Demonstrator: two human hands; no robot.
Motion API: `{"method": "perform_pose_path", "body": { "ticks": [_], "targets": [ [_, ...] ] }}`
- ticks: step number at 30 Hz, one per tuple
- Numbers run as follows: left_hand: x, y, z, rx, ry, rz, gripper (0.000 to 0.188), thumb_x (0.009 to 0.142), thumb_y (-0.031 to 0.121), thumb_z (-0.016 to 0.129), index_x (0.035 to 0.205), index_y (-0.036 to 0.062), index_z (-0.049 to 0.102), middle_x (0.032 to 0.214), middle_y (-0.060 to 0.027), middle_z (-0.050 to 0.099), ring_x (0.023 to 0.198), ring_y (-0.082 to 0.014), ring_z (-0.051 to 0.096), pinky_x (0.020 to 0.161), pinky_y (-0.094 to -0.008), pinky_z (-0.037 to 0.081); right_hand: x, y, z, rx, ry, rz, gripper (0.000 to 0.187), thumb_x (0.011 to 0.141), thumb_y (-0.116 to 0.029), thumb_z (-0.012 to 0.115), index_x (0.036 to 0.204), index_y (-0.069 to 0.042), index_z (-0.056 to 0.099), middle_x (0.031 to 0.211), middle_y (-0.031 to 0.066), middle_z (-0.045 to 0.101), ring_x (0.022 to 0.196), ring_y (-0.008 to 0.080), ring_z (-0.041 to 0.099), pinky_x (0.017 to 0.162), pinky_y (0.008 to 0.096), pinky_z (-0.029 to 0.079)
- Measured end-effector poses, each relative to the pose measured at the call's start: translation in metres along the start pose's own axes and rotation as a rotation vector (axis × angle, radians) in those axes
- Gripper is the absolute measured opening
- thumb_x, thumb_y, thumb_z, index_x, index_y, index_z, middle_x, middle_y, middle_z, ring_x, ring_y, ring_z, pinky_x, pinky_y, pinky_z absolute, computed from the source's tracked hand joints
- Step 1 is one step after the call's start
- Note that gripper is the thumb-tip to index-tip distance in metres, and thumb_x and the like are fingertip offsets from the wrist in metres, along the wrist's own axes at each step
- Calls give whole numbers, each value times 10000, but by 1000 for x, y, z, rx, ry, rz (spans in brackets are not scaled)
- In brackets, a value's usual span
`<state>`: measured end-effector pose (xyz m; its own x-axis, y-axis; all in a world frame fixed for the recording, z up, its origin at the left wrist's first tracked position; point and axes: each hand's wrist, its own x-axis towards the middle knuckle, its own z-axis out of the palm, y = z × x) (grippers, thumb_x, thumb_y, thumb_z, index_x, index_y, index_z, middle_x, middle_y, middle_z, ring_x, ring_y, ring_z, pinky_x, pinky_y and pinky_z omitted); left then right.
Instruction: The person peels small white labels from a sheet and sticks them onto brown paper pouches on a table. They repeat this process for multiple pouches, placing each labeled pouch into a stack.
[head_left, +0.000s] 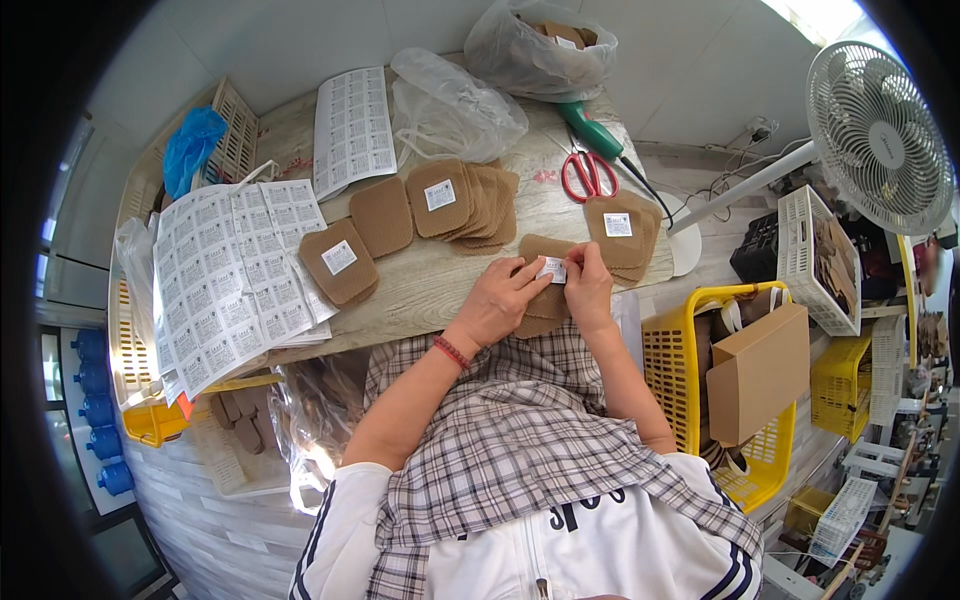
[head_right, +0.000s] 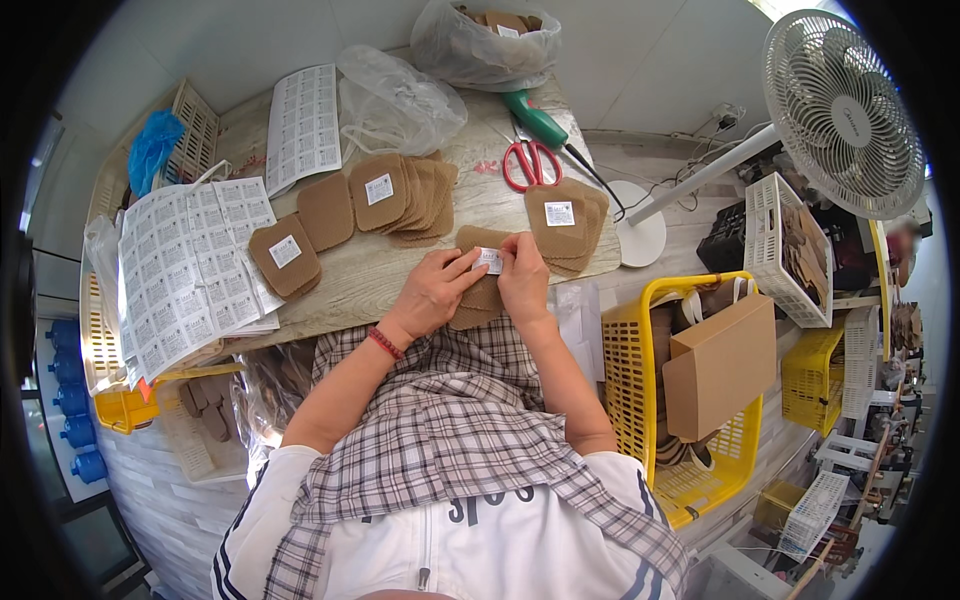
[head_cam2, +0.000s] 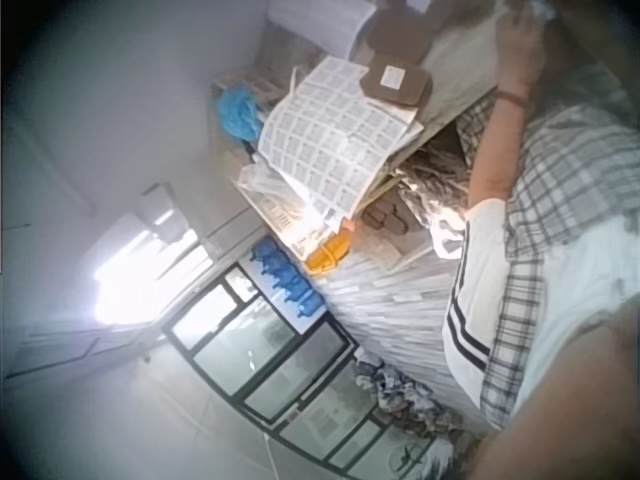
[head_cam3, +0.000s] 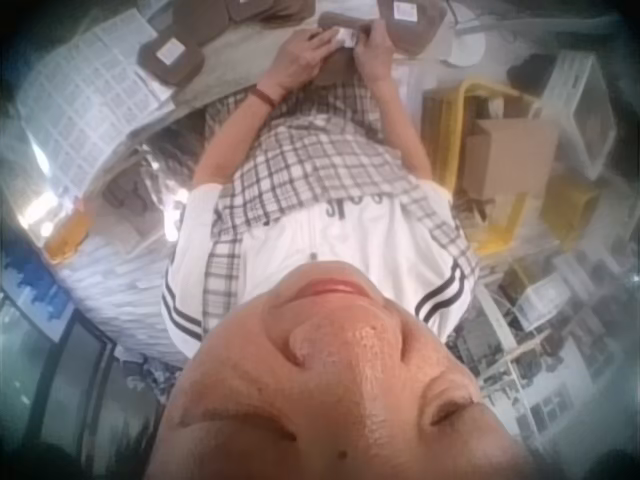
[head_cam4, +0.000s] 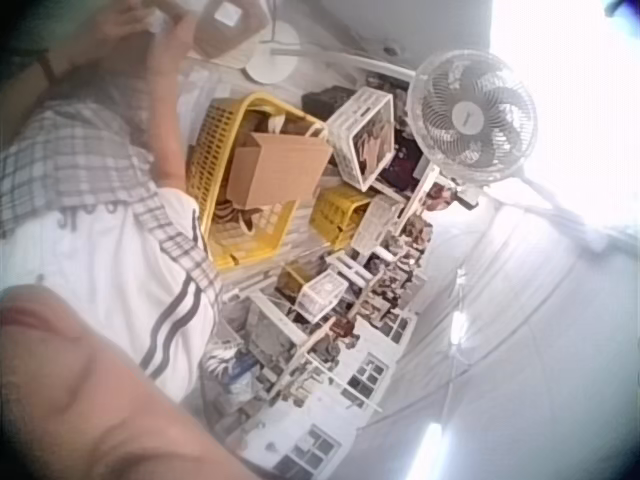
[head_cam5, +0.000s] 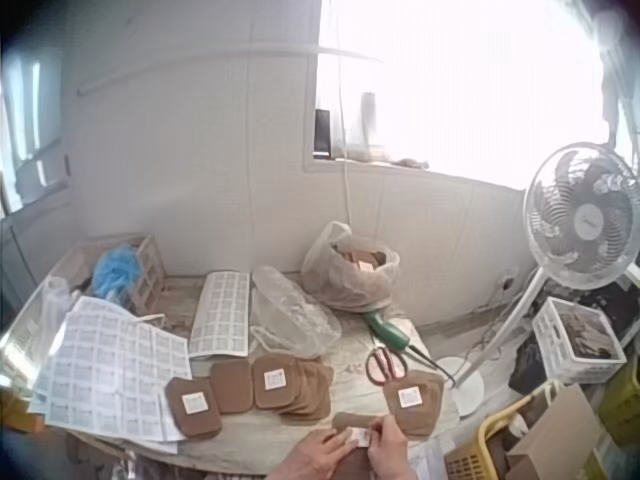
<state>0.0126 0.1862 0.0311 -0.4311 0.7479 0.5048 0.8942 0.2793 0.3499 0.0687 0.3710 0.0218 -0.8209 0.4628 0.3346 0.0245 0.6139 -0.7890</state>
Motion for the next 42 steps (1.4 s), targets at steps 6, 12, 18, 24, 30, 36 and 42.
{"method": "perform_pose_path", "body": {
  "ticks": [6, 12, 18, 24, 30, 36, 42],
  "targets": [
    [0, 1, 0, 3, -5, -5, 489, 789, 0, 680, 1261, 123, 712, 1357, -61, 642, 1165, -307, 596, 1008, -419, 520, -3, -7, -1, -173, -3, -128, 160, 884, 32, 646, 1021, -23, 586, 937, 152, 664, 912, 375, 668, 764, 452, 543],
    [2, 3, -3, -4, -9, -16, 493, 779, 0, 687, 1257, 119, 715, 1343, -72, 647, 1160, -313, 600, 1002, -425, 519, -4, -21, 4, -367, 112, -189, 343, 868, -20, 661, 1202, -39, 587, 1093, 143, 595, 1056, 362, 614, 805, 450, 566],
    [3, 2, -4, -16, -30, -2, 505, 795, -3, 686, 1292, 82, 675, 1337, -130, 629, 1156, -331, 598, 1025, -435, 499, -6, -2, 10, -475, 116, -189, 298, 902, -74, 669, 1192, -51, 604, 1094, 144, 589, 1012, 357, 623, 800, 452, 564],
    [1, 1, 1, -101, 86, -96, 291, 872, 23, 671, 1149, 5, 583, 1237, -167, 597, 1121, -373, 590, 992, -449, 498, 4, -3, 5, -492, 39, -46, 115, 910, -122, 696, 1009, -104, 640, 1000, 88, 614, 924, 310, 657, 740, 451, 546],
    [-4, -2, 7, -66, 95, -144, 209, 854, 43, 661, 1037, -11, 578, 1146, -177, 575, 1074, -374, 581, 962, -453, 496, 29, -22, -36, -157, 145, -5, 61, 926, -132, 695, 971, -99, 672, 933, 88, 657, 845, 292, 670, 734, 414, 535],
    [-4, -6, 11, -65, 156, -101, 254, 815, 3, 660, 1063, -10, 609, 1124, -160, 586, 1068, -365, 582, 945, -448, 505, 72, 15, -85, -278, 297, 87, 140, 933, -102, 671, 1072, -91, 664, 959, 115, 673, 864, 315, 684, 766, 413, 542],
    [1, -12, 11, -169, 241, -20, 347, 783, -66, 620, 1110, 46, 650, 1120, -145, 600, 1071, -359, 593, 941, -445, 498, 45, 3, -56, -268, 88, -158, 179, 891, -83, 706, 1068, -75, 679, 948, 98, 648, 819, 293, 691, 741, 400, 554]
  ]
}}
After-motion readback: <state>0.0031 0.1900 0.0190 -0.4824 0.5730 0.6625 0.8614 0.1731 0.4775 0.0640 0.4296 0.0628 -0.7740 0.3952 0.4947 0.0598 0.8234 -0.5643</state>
